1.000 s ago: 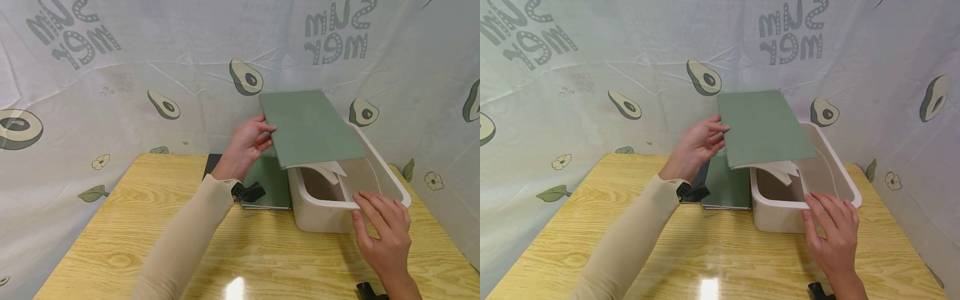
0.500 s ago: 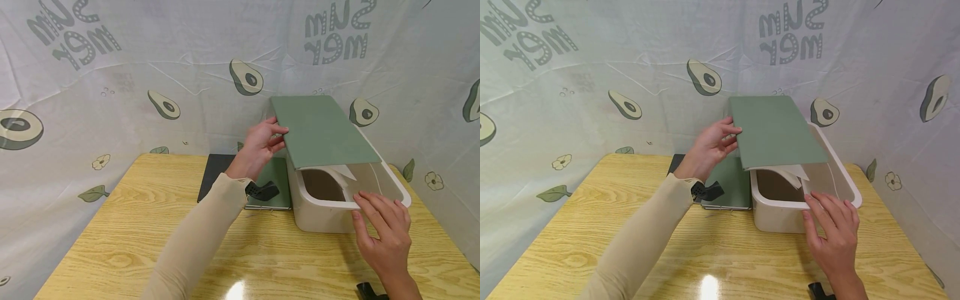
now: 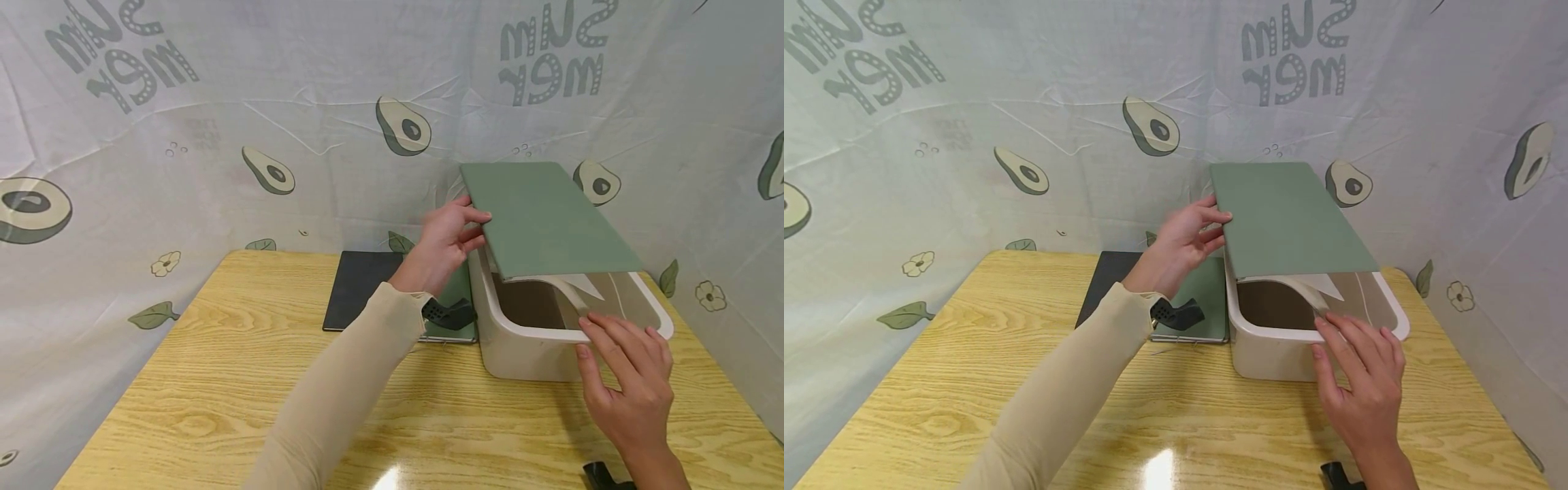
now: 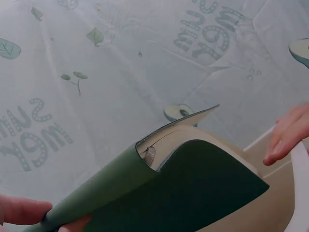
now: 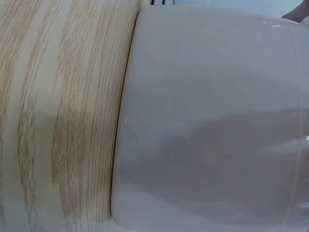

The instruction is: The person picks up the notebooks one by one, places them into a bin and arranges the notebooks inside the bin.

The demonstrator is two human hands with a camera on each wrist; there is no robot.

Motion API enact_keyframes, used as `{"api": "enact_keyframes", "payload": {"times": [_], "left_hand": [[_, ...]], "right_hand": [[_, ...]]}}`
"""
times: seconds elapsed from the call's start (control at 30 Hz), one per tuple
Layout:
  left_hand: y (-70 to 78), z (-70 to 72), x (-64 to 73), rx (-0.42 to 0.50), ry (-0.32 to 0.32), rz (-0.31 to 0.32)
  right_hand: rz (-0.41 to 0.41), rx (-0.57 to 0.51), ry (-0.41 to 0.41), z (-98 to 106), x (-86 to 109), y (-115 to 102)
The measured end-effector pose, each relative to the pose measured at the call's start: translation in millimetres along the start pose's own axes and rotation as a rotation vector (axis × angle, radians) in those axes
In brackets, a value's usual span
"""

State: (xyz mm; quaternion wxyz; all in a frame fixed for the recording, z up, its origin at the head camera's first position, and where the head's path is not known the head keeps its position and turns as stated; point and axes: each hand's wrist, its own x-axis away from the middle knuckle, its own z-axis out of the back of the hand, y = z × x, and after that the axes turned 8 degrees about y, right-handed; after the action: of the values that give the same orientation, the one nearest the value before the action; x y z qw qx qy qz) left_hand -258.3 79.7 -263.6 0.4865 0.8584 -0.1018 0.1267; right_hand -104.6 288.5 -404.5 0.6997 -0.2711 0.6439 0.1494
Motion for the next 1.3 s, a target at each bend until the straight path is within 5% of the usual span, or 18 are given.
{"api": "enact_keyframes", "payload": {"times": [1.0,1.3], "left_hand": [[-39.2,-31.2,-10.5,-0.013,0.061,-0.009],[-44.3,-39.1,-8.4,-0.074,0.107,-0.063]], "right_hand": [[0.016,-0.011,-0.005,-1.0,-1.3,1.3],[0.009,-0.003,-0.004,-0.4,-1.6,0.0]]}}
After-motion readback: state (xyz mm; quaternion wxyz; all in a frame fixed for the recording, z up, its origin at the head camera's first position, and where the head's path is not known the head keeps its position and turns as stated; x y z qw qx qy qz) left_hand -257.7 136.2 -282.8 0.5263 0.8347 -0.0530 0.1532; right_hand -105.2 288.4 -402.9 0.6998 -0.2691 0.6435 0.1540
